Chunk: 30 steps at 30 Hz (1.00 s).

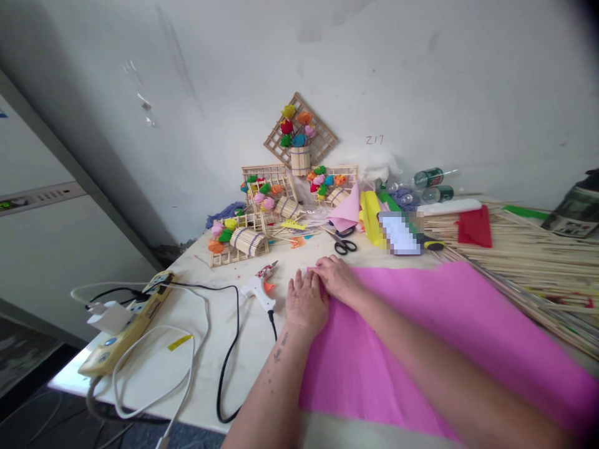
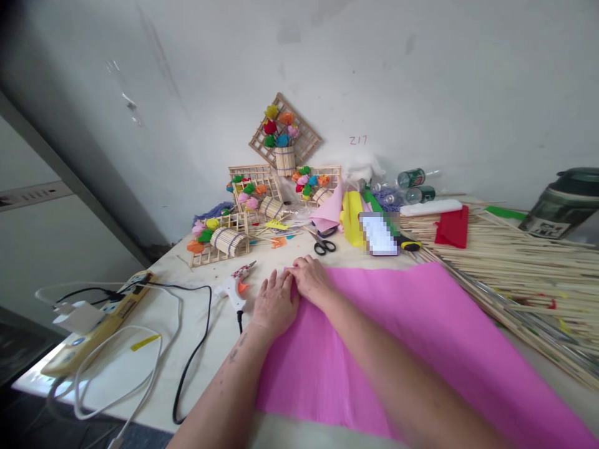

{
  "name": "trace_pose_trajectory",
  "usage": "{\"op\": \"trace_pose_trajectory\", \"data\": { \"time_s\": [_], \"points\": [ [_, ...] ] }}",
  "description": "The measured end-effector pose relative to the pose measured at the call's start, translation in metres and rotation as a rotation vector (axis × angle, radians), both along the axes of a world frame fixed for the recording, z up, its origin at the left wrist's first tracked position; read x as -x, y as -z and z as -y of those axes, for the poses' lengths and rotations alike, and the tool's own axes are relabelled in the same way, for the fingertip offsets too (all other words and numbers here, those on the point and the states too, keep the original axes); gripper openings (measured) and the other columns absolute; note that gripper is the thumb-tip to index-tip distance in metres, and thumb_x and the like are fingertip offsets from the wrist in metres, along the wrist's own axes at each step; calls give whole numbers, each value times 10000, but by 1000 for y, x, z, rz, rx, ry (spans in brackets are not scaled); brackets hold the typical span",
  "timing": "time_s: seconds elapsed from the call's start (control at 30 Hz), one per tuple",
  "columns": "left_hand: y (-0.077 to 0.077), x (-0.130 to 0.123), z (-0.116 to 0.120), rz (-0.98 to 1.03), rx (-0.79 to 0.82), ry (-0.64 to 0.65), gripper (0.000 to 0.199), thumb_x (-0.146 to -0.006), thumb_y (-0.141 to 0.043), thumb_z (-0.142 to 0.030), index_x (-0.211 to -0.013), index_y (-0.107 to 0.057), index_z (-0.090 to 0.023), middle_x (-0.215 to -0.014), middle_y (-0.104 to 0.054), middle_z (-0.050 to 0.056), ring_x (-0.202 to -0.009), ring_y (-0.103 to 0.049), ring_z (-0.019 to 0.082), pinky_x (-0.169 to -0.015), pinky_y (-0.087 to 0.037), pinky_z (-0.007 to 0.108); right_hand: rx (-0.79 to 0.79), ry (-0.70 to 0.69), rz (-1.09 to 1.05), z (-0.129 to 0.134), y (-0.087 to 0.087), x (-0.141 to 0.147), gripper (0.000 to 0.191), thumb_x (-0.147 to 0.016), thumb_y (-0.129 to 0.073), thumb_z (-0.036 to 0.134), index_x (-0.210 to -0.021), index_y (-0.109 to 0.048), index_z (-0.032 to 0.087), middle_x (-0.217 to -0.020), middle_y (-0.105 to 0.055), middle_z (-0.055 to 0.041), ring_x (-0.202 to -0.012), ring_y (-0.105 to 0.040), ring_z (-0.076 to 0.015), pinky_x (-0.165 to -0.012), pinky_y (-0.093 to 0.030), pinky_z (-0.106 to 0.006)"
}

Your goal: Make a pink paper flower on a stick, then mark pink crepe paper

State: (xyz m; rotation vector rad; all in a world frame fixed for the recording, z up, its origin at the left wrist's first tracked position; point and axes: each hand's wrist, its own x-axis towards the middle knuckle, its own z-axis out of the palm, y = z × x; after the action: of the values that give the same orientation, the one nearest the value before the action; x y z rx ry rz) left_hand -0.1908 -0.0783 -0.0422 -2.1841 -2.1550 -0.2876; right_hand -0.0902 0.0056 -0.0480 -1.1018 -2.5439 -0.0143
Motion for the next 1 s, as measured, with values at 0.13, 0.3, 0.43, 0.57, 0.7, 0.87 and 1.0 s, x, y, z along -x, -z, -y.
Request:
{"op": "trace_pose_trajectory", "data": {
  "time_s": [0.13, 0.3, 0.43, 0.57, 0.7, 0.87, 1.0],
  "points": [
    [-4, -1, 2, -14, -27, -51, 533, -803, -313, -294, -1309, -345, -131, -1397, -296, 68, -1308, -119, 265, -1042, -152, 441, -22, -7, -27, -1, 3, 0, 321, -867, -360, 226, -996, -653, 232, -1019, -579, -65, -901, -425, -186, -799, -328, -289],
    [-14, -5, 7, -45, -35, -151, 520, -791, -332, -300, -1280, -401, -137, -1404, -274, 98, -1308, -111, 289, -1030, -134, 485, -25, -16, -37, -2, 5, 1, 314, -866, -369, 226, -995, -654, 248, -1040, -576, -54, -910, -427, -185, -804, -327, -288],
    [-18, -10, 9, -47, -46, -185, 501, -821, -295, -322, -1253, -434, -108, -1362, -339, 145, -1285, -200, 291, -1029, -152, 463, -10, 3, -22, -2, 5, 2, 306, -869, -373, 256, -976, -660, 256, -1052, -572, -55, -922, -432, -186, -804, -326, -294],
    [-13, -10, 4, -27, -70, -179, 508, -838, -281, -325, -1282, -394, -103, -1355, -345, 161, -1282, -205, 296, -1030, -152, 454, -19, 17, -17, -2, 4, 3, 293, -860, -389, 260, -910, -674, 220, -1073, -565, -57, -937, -433, -191, -794, -332, -289],
    [-4, -8, -3, -26, -68, -148, 493, -835, -282, -289, -1293, -378, -135, -1389, -301, 113, -1303, -138, 283, -1036, -142, 457, -10, 30, -10, -2, 5, 3, 290, -858, -391, 249, -868, -677, 205, -1079, -561, -60, -940, -434, -188, -796, -331, -286],
    [-2, -5, -6, -43, -17, -126, 498, -829, -278, -299, -1292, -377, -144, -1398, -288, 96, -1307, -109, 291, -1035, -123, 470, -26, 11, -21, 0, 3, 2, 284, -852, -389, 214, -889, -670, 212, -1057, -563, -59, -944, -434, -181, -827, -326, -289],
    [-4, -4, -6, -81, -5, -132, 493, -838, -255, -311, -1286, -387, -152, -1381, -317, 112, -1304, -123, 290, -1028, -103, 485, -19, 19, -15, 3, 0, 1, 290, -851, -383, 216, -897, -669, 214, -1070, -560, -64, -947, -439, -191, -815, -338, -289]
  ]
}}
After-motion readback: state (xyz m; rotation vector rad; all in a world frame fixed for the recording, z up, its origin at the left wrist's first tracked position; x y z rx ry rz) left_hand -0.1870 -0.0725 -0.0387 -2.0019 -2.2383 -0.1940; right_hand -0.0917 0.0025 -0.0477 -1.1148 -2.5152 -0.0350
